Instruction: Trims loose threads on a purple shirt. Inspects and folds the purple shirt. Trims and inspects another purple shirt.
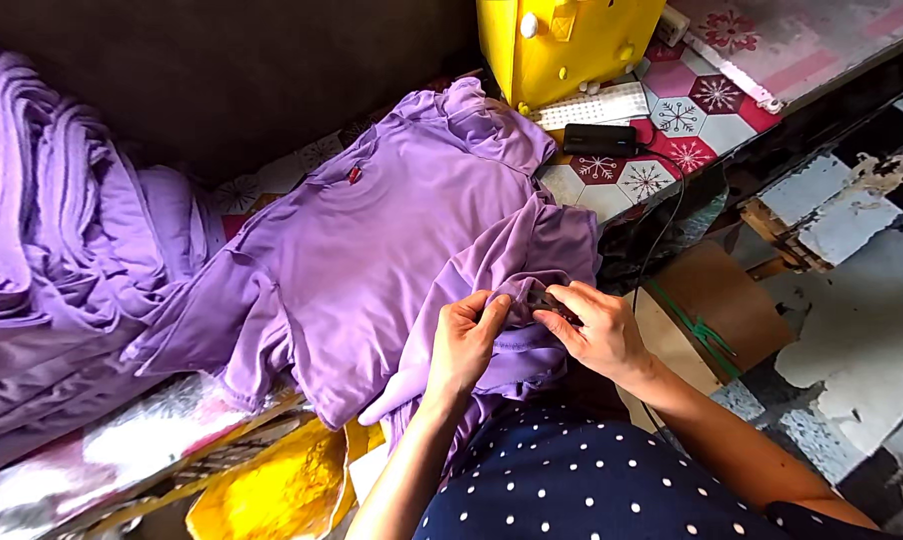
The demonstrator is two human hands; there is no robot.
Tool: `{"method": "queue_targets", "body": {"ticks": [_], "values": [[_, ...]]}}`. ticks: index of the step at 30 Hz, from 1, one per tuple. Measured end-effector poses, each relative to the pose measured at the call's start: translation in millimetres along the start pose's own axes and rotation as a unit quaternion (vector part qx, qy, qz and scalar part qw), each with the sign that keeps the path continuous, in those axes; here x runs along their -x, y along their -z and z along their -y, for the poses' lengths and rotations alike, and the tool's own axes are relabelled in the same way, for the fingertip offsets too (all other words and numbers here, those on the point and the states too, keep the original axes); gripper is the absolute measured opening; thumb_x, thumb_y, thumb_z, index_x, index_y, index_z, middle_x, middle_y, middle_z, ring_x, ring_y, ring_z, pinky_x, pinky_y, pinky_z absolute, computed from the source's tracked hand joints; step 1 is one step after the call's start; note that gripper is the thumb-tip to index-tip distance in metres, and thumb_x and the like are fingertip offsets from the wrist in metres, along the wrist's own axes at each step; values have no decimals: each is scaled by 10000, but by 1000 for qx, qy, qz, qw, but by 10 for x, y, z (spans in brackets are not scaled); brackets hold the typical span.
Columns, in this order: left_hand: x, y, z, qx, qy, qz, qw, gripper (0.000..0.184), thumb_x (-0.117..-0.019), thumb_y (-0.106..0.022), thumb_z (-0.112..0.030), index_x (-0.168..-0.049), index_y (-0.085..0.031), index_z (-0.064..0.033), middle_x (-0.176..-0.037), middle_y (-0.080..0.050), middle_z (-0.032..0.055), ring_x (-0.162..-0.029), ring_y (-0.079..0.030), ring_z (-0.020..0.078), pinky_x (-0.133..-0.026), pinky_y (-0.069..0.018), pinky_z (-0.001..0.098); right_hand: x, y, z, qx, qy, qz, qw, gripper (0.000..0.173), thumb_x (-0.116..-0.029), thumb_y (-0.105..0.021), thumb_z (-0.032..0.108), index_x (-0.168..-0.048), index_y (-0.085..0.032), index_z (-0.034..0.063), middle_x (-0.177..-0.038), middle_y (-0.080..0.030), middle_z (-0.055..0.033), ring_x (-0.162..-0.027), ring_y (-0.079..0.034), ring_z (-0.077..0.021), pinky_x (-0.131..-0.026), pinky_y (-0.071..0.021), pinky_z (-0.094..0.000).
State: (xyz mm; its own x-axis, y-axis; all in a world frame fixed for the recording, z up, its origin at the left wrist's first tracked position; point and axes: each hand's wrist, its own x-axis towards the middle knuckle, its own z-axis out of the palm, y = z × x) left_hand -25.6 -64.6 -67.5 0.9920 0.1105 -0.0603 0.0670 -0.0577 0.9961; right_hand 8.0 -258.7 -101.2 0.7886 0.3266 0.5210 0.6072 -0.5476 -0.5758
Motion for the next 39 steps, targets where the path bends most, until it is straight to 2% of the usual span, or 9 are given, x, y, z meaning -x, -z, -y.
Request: {"method": "queue_targets", "body": {"ticks": [9, 22, 25, 27, 29, 33, 35, 37, 39], "values": [[2, 17, -8, 16, 4, -6, 1000, 252, -992, -554, -84, -800, -717, -101, -666, -656, -62, -632, -621, 6, -628, -529, 200, 55, -39, -27, -44, -17, -8, 999, 388, -1003, -637, 366, -1008, -761, -1, -755, -675, -83, -639, -616, -121, -571, -501, -259], [9, -15, 56, -58, -58, 15, 997, 223, -975, -574, -103, -790, -699, -95, -690, -617, -85, -608, -555, -32, -575, -467, 156, -2, -52, 80, -9, 4, -19, 1000, 315, -989, -649, 311, -933, -781, 30, -691, -651, -74, -585, -602, -144, -517, -469, -279], [10, -3, 48, -73, -66, 26, 995, 208, -975, -582, -121, -808, -704, -94, -696, -611, -92, -604, -541, -44, -567, -453, 144, -53, 34, 55, -98, -45, -1, 994, 282, -994, -646, 265, -928, -766, 18, -750, -695, -46, -657, -628, -58, -602, -516, -218], [13, 3, 50, -69, -74, 40, 994, 196, -971, -580, -118, -821, -703, -88, -711, -614, -94, -616, -541, -50, -574, -455, 139, -119, 83, 26, -188, -76, 19, 979, 292, -973, -675, 269, -1014, -731, -15, -783, -654, 6, -665, -532, 42, -613, -456, -122], [19, 0, 46, -71, -77, 52, 993, 183, -969, -582, -119, -841, -706, -82, -726, -622, -91, -633, -552, -53, -590, -466, 136, -171, 83, 27, -240, -84, 31, 967, 317, -917, -753, 274, -1040, -730, -16, -785, -632, 38, -646, -470, 81, -589, -401, -91], [29, -28, 51, -98, -79, 51, 991, 181, -964, -597, -126, -840, -716, -67, -739, -629, -83, -648, -553, -61, -603, -462, 126, -190, 9, 117, -231, -59, 23, 971, 146, -916, -713, 125, -845, -715, -2, -758, -658, -19, -672, -560, 30, -626, -462, -115], [22, -22, 53, -96, -70, 45, 992, 187, -967, -591, -128, -829, -708, -81, -715, -620, -94, -622, -540, -66, -581, -449, 125, -183, 35, 164, -275, -44, 18, 960, 141, -952, -652, 80, -849, -675, -14, -758, -632, -3, -673, -532, 48, -622, -444, -104], [19, 4, 61, -86, -64, 43, 993, 186, -968, -587, -130, -827, -704, -95, -696, -605, -103, -604, -527, -65, -566, -439, 129, -190, 113, 136, -293, -56, 19, 954, 136, -978, -627, 100, -889, -669, 6, -786, -637, 31, -682, -534, 76, -622, -454, -93], [15, 23, 75, -70, -65, 47, 994, 183, -971, -583, -123, -825, -693, -104, -684, -600, -106, -602, -531, -58, -568, -445, 135, -195, 181, -4, -241, -46, 52, 968, 263, -1012, -630, 259, -952, -678, 8, -775, -611, 27, -669, -522, 49, -609, -450, -118]]}}
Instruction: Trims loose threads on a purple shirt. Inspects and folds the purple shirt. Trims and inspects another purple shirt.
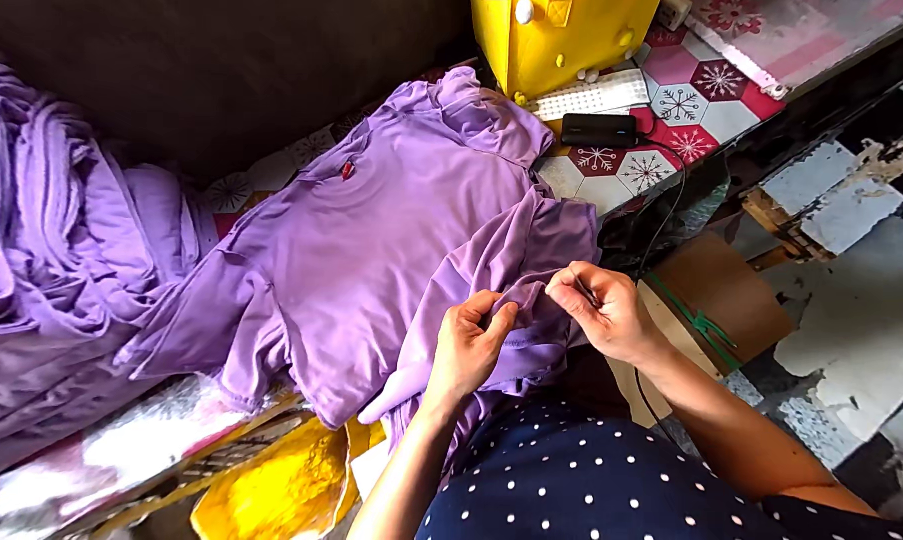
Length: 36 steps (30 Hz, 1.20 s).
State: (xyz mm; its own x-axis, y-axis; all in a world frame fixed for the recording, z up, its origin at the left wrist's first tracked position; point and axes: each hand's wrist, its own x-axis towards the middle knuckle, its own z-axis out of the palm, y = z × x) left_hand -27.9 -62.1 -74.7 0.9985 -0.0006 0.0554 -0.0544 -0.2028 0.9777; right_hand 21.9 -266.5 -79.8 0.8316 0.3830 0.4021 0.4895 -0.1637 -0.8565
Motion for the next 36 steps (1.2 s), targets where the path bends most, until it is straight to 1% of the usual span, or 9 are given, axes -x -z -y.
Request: {"method": "queue_targets", "body": {"ticks": [2, 6, 19, 24, 26, 28, 30, 33, 36], "values": [[-4, 11, 10, 11, -8, 6, 1000, 182, -972, -577, -116, -834, -694, -101, -698, -615, -105, -617, -552, -53, -582, -464, 141, 8, 83, -88, 83, 14, 56, 995, 491, -1043, -521, 485, -1030, -680, 21, -743, -580, 14, -636, -503, -8, -577, -435, -185], [-7, 13, 17, 8, -31, 21, 999, 177, -969, -564, -110, -856, -698, -87, -735, -626, -98, -647, -560, -54, -604, -472, 139, 17, 84, -123, 155, 57, 115, 980, 460, -1061, -484, 428, -950, -699, 37, -724, -631, -37, -618, -577, -110, -544, -465, -289], [-17, 25, 13, -27, -46, 33, 998, 172, -954, -573, -116, -830, -689, -83, -718, -596, -99, -634, -526, -69, -585, -435, 118, -46, 85, -186, 147, 102, 117, 977, 355, -1028, -581, 330, -841, -721, 62, -707, -660, -29, -611, -602, -98, -529, -463, -271], [-14, 19, 12, -18, -40, 30, 999, 174, -952, -574, -110, -827, -693, -91, -707, -594, -107, -624, -517, -73, -576, -429, 117, -24, 81, -181, 118, 68, 61, 989, 324, -1022, -588, 272, -847, -725, 36, -713, -665, -24, -631, -605, -57, -573, -497, -234], [-14, 26, 17, -7, -40, 32, 999, 179, -958, -567, -109, -833, -693, -90, -721, -602, -104, -637, -528, -66, -589, -442, 125, -20, 53, -154, 64, 47, 20, 997, 348, -976, -664, 339, -936, -712, -3, -724, -617, 10, -622, -504, 25, -567, -431, -142], [-7, 20, 12, 3, -36, 38, 999, 198, -971, -557, -108, -836, -698, -80, -734, -614, -97, -656, -549, -59, -611, -464, 131, 6, -17, -100, 28, 46, 3, 999, 478, -876, -791, 427, -1049, -725, -13, -799, -650, 13, -652, -476, 60, -581, -403, -107], [-7, -1, -14, 9, -21, 45, 999, 241, -984, -529, -103, -809, -694, -84, -729, -611, -100, -656, -553, -53, -613, -466, 138, 45, -141, -82, 36, 94, -19, 995, 323, -884, -799, 270, -1016, -750, -21, -757, -646, -33, -635, -503, 14, -579, -418, -125], [-22, -23, -50, 21, 27, 31, 999, 285, -989, -513, -94, -756, -675, -119, -636, -576, -123, -575, -521, -60, -552, -438, 140, 95, -228, -93, 80, 152, -83, 982, 113, -915, -684, 73, -892, -748, -18, -670, -628, -71, -591, -550, -58, -567, -452, -177], [-32, -14, -42, 69, 71, 13, 995, 318, -1000, -502, -89, -745, -686, -131, -605, -579, -110, -562, -536, -36, -552, -461, 166, 111, -63, -80, 160, 23, -136, 977, 131, -964, -649, 101, -936, -716, -8, -800, -704, -78, -678, -647, -63, -629, -544, -208]]}}
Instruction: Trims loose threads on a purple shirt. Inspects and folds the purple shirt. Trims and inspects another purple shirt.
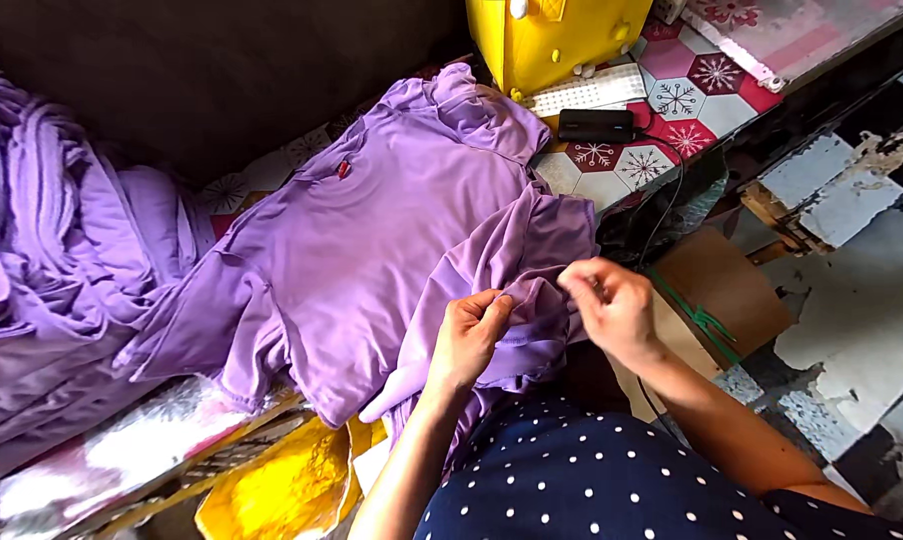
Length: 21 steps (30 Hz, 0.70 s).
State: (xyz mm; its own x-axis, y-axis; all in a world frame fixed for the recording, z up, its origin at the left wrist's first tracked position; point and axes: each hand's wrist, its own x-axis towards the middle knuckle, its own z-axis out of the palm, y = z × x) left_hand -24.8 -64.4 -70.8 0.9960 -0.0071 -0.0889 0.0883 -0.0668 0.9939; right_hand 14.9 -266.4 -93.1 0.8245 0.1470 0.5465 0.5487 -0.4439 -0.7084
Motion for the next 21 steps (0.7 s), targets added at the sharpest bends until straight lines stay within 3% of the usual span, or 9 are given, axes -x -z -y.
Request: {"method": "queue_targets", "body": {"ticks": [2, 4, 7, 10, 12, 15, 17, 19, 21], "values": [[-2, 2, 7, 18, 16, -7, 1000, 326, -1002, -495, -93, -737, -680, -138, -614, -584, -102, -574, -546, -24, -564, -468, 179, -48, 74, -64, 47, -56, -25, 997, 143, -968, -640, 77, -1007, -728, -29, -849, -712, -100, -692, -635, -81, -650, -527, -221], [-14, -9, 6, 25, 23, -11, 999, 332, -1004, -494, -92, -732, -677, -139, -616, -590, -99, -578, -552, -19, -569, -472, 182, -25, 85, -63, -5, -19, -17, 1000, 175, -955, -645, 68, -1045, -736, -51, -853, -711, -94, -695, -624, -42, -649, -528, -174], [-25, -22, -4, 33, 27, -8, 999, 341, -1000, -493, -87, -714, -673, -135, -613, -594, -89, -578, -555, -16, -570, -474, 184, 56, -74, 28, -77, 79, 13, 994, 177, -895, -764, 147, -970, -774, -14, -716, -666, -62, -624, -572, -37, -595, -480, -162], [-43, -38, -26, 39, 39, -9, 998, 346, -998, -495, -77, -706, -670, -136, -607, -595, -91, -571, -551, -17, -562, -468, 177, 48, -223, 3, -54, 163, 4, 985, 122, -905, -713, 98, -890, -770, -8, -610, -582, -55, -540, -511, -74, -523, -416, -187], [-56, -35, -21, 42, 46, -17, 998, 358, -1003, -489, -72, -696, -660, -137, -597, -585, -87, -562, -544, -13, -554, -461, 179, 37, -233, -10, -27, 167, 4, 986, 109, -912, -658, 70, -861, -725, 0, -615, -583, -58, -533, -524, -96, -507, -423, -215], [-67, -10, 2, 57, 44, -20, 997, 364, -1002, -490, -67, -684, -653, -136, -598, -580, -79, -567, -543, -1, -565, -470, 193, 5, -34, -88, 61, 32, -13, 998, 97, -945, -622, 63, -949, -689, -7, -785, -699, -102, -643, -660, -135, -582, -557, -283], [-68, 12, 21, 65, 44, -20, 997, 364, -1001, -487, -71, -685, -654, -141, -606, -586, -80, -575, -549, 1, -573, -476, 200, -79, 107, -198, 101, -73, -24, 992, 155, -974, -625, 74, -1045, -688, -48, -886, -697, -157, -706, -662, -198, -636, -557, -352], [-79, 22, 35, 74, 42, -9, 996, 350, -996, -493, -80, -694, -660, -144, -610, -586, -84, -575, -546, -2, -574, -471, 196, -144, 175, -267, 50, -119, 24, 991, 290, -989, -650, 190, -1193, -658, -15, -1035, -660, -124, -769, -611, -136, -651, -519, -283], [-78, 43, 24, 80, 38, 24, 996, 250, -962, -553, -86, -771, -707, -134, -647, -627, -85, -598, -570, -13, -591, -488, 184, -172, 149, -255, -46, -157, 123, 979, 524, -886, -791, 277, -1309, -630, 14, -1211, -680, -123, -866, -641, -134, -705, -531, -312]]}}
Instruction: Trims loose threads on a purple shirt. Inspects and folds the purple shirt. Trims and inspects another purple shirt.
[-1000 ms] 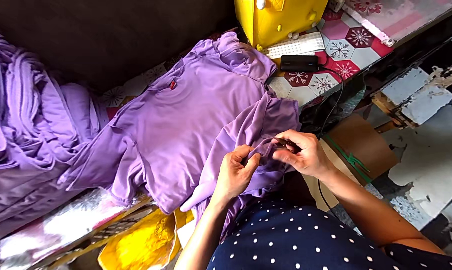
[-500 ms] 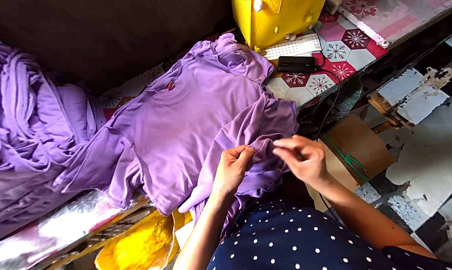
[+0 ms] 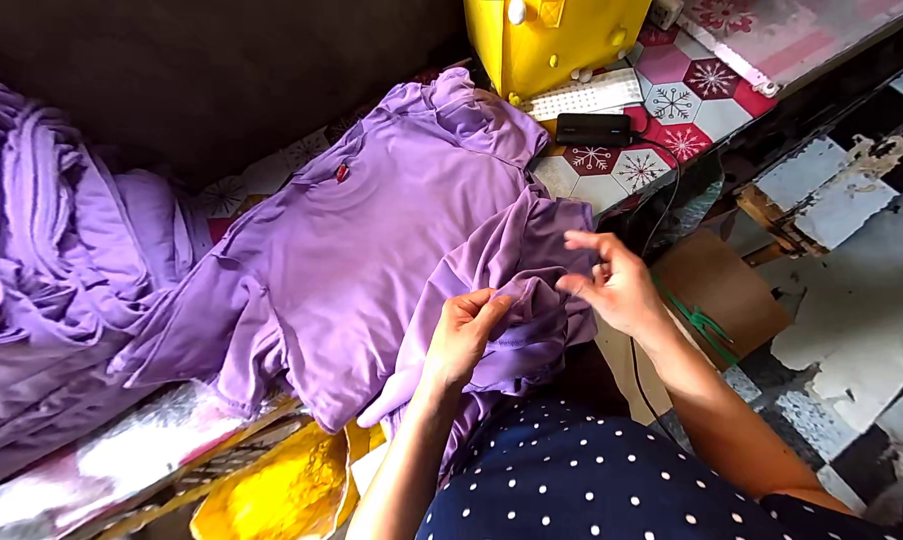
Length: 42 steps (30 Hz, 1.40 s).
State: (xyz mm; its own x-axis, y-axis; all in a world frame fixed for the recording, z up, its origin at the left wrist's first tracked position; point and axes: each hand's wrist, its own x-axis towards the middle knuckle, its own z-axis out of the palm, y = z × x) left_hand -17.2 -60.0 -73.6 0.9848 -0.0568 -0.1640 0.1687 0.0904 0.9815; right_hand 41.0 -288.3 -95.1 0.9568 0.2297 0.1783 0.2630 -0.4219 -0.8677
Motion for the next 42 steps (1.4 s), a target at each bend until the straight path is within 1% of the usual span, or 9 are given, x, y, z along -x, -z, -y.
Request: {"method": "queue_targets", "body": {"ticks": [3, 5, 8, 13, 18, 21, 25, 28, 42], "values": [[-1, 88, -9, -65, -51, 37, 996, 45, -866, -708, -97, -863, -750, -112, -771, -694, -73, -709, -641, 2, -664, -546, 204, -9, -163, -27, -19, -6, 39, 999, 261, -855, -784, 101, -1087, -717, 1, -1002, -711, -108, -858, -678, -164, -768, -578, -367], [13, 184, 14, -167, -148, -50, 974, 84, -847, -711, -97, -862, -785, -136, -815, -663, -80, -765, -615, 2, -683, -524, 183, 91, -237, -18, -25, 102, -53, 993, 81, -860, -702, 65, -923, -700, 14, -896, -676, -56, -787, -636, -62, -685, -546, -217], [50, 400, 78, -269, -225, -212, 912, 269, -832, -644, -10, -1016, -814, -107, -793, -618, -50, -733, -541, -2, -669, -440, 172, 330, -295, 67, -6, 283, -52, 958, 67, -899, -678, 90, -897, -706, 30, -859, -700, -93, -782, -678, -105, -669, -562, -217], [215, 360, 244, -76, -72, -265, 959, 311, -978, -517, 43, -1208, -718, -16, -814, -740, -31, -566, -607, -10, -528, -525, 172, 564, -788, -56, 75, 369, 58, 925, 88, -866, -619, 35, -835, -700, 41, -789, -687, -100, -569, -625, -197, -457, -474, -326], [483, 170, 315, 133, 5, -253, 958, 439, -1023, -263, -91, -1301, -592, -2, -898, -755, 31, -788, -731, 105, -767, -619, 295, 621, -926, -29, 87, 357, 105, 924, 117, -883, -600, 61, -797, -680, 62, -731, -632, -86, -517, -578, -201, -415, -436, -343], [559, 103, 284, 120, -32, -249, 960, 355, -953, -504, 44, -1300, -563, 3, -746, -732, -3, -659, -703, 81, -680, -613, 264, 611, -869, 115, 18, 313, 99, 944, 134, -925, -642, 140, -874, -727, 49, -807, -688, -95, -615, -647, -179, -489, -501, -326], [579, 13, 166, 182, -51, -268, 945, 379, -969, -469, 105, -1304, -453, -72, -730, -706, 18, -627, -703, 105, -647, -627, 275, 515, -867, 386, -95, 194, 10, 976, 272, -918, -777, 228, -1072, -753, 6, -1007, -733, -105, -854, -693, -94, -727, -586, -233], [558, -30, 105, 202, -71, -292, 932, 238, -979, -458, 101, -1106, -570, -66, -774, -713, 10, -630, -688, 86, -644, -613, 250, 413, -930, 459, -105, 144, 11, 984, 197, -903, -766, 169, -1003, -764, -1, -997, -743, -94, -888, -704, -95, -789, -587, -242], [476, 11, 237, 123, -178, -284, 934, 293, -807, -669, 164, -1032, -653, -22, -941, -737, 21, -831, -713, 95, -789, -618, 266, 131, -830, 735, -240, -42, 41, 969, 81, -961, -667, 78, -909, -724, 54, -751, -673, 51, -606, -551, 35, -570, -465, -150]]}}
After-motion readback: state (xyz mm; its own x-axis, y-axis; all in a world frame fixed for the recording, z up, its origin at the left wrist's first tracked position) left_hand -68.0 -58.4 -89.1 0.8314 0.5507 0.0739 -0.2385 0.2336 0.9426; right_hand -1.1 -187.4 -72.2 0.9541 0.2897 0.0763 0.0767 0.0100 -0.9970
